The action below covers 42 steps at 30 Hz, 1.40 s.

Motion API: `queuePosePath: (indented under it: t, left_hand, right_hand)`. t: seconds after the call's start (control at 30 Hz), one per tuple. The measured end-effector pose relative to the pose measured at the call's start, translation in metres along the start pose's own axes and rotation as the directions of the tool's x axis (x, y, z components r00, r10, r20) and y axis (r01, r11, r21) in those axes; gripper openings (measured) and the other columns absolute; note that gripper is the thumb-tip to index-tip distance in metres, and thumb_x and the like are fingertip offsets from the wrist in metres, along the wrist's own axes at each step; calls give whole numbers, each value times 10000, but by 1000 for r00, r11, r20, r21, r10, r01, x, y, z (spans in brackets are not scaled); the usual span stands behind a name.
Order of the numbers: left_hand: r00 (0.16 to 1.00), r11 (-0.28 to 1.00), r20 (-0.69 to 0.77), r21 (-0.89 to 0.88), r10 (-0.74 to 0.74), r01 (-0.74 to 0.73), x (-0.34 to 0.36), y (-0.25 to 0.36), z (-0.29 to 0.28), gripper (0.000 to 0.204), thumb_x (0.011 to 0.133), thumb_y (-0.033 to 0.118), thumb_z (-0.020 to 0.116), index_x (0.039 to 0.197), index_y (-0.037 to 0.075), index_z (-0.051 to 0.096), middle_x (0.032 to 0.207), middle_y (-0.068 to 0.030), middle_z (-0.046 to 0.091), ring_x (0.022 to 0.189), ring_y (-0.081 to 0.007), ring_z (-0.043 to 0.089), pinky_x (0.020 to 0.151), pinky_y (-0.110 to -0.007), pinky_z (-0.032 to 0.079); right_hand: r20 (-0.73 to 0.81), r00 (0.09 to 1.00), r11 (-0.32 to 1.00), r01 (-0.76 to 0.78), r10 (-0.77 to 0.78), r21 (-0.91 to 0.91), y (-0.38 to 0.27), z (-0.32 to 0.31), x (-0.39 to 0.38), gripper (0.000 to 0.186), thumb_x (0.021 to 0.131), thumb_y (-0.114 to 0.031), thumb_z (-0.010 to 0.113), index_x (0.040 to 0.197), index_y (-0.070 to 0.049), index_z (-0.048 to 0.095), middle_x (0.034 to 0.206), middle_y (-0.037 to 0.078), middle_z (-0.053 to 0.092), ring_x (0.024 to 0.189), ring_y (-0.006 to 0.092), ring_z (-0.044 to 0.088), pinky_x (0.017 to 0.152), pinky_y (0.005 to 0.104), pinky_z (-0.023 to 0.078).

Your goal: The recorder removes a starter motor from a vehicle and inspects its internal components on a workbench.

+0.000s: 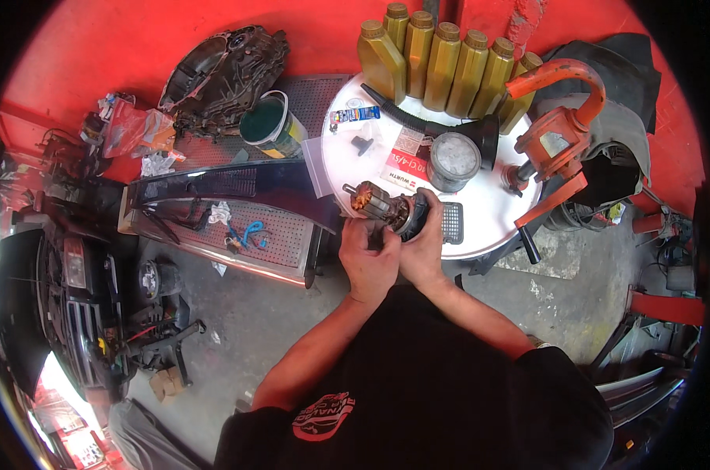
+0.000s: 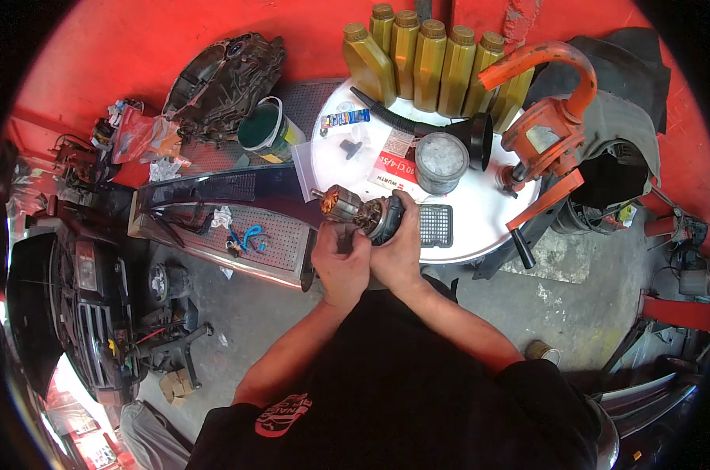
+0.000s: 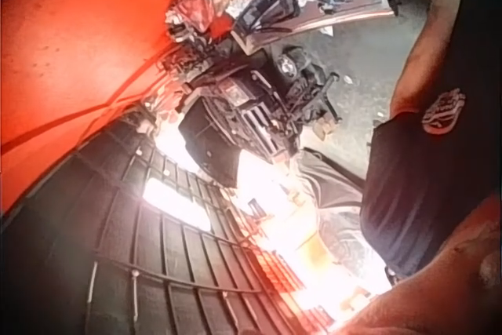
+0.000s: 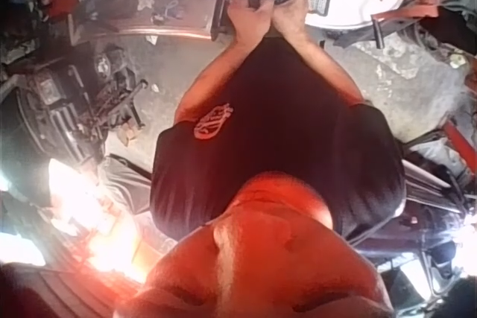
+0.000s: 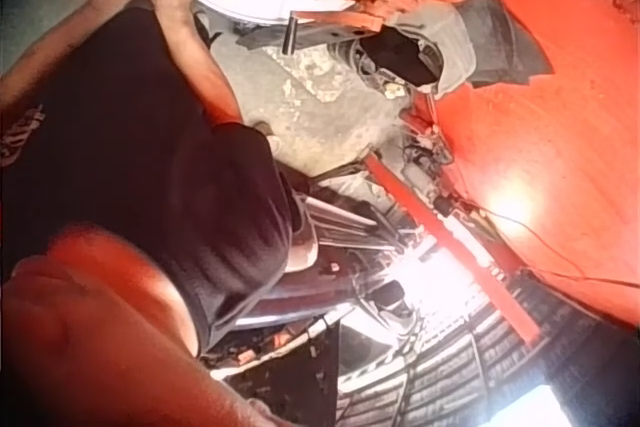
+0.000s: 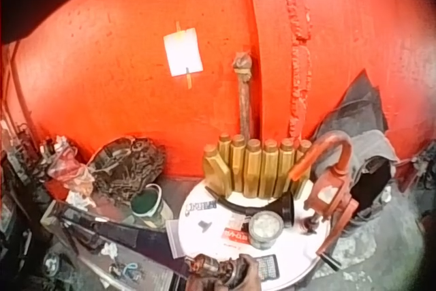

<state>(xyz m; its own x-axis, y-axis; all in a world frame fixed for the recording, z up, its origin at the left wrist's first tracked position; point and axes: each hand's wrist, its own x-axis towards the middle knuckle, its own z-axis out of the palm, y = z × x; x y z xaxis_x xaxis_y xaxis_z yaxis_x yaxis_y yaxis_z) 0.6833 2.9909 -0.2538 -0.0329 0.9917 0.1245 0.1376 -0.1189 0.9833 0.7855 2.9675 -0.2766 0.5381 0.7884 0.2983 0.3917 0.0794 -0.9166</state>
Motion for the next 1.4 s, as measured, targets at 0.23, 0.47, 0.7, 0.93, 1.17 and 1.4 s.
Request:
queuePosePath:
  t: [0.23,0.47,0.7,0.93,1.17,1.4]
  left_hand:
    - [765,716,164,276,622,-641,15,-7,-16,229,800,-65,767,990,18,671,957,-153,659,912,-373,633,810,-454,521]
    - [893,862,96,232,440,-450,12,11,-50,353,851,-24,796,1184,-3,680,1115,-116,707,1030,-291,679,896,-402,541]
    - [832,907,473,141,290,-396,63,89,-68,574,886,102,844,1423,17,660,1322,-177,716,1117,-290,719,937,-380,575]
    - [747,791,631,340,209,-508,65,109,-82,458,851,67,857,1290,28,731,1266,-187,735,1180,-337,714,997,-403,569]
    - [749,888,658,299,73,-350,80,135,-98,392,835,47,849,1217,21,768,1170,-144,770,1080,-327,753,970,-396,582]
    - [450,654,848,511,-278,-558,125,143,-61,229,843,156,830,1015,4,833,922,-204,795,860,-313,785,825,-429,596]
  right_hand:
    - [43,999,999,-32,30,42,4,2,1,961,741,-119,909,1537,37,392,1349,235,551,1276,382,596,1103,451,490]
    - [92,992,985,-99,87,139,-2,-1,5,1074,676,-126,979,1553,19,375,1386,215,547,1269,335,595,1120,424,482]
    - [214,966,962,-187,144,200,-14,-5,3,1112,670,-137,1003,1569,-25,359,1377,191,596,1261,295,626,1109,416,504]
    - [245,964,955,-166,105,245,-6,-8,-3,1114,673,-155,1000,1574,-22,358,1369,192,597,1273,306,626,1121,418,495]
    - [280,954,994,96,-109,60,-10,-21,-4,1114,633,-137,1015,1556,-21,401,1382,163,572,1305,292,594,1145,420,470]
    - [436,899,984,-45,-35,172,-18,-20,-11,1114,646,-132,1011,1570,-26,399,1367,137,584,1293,254,596,1126,398,481]
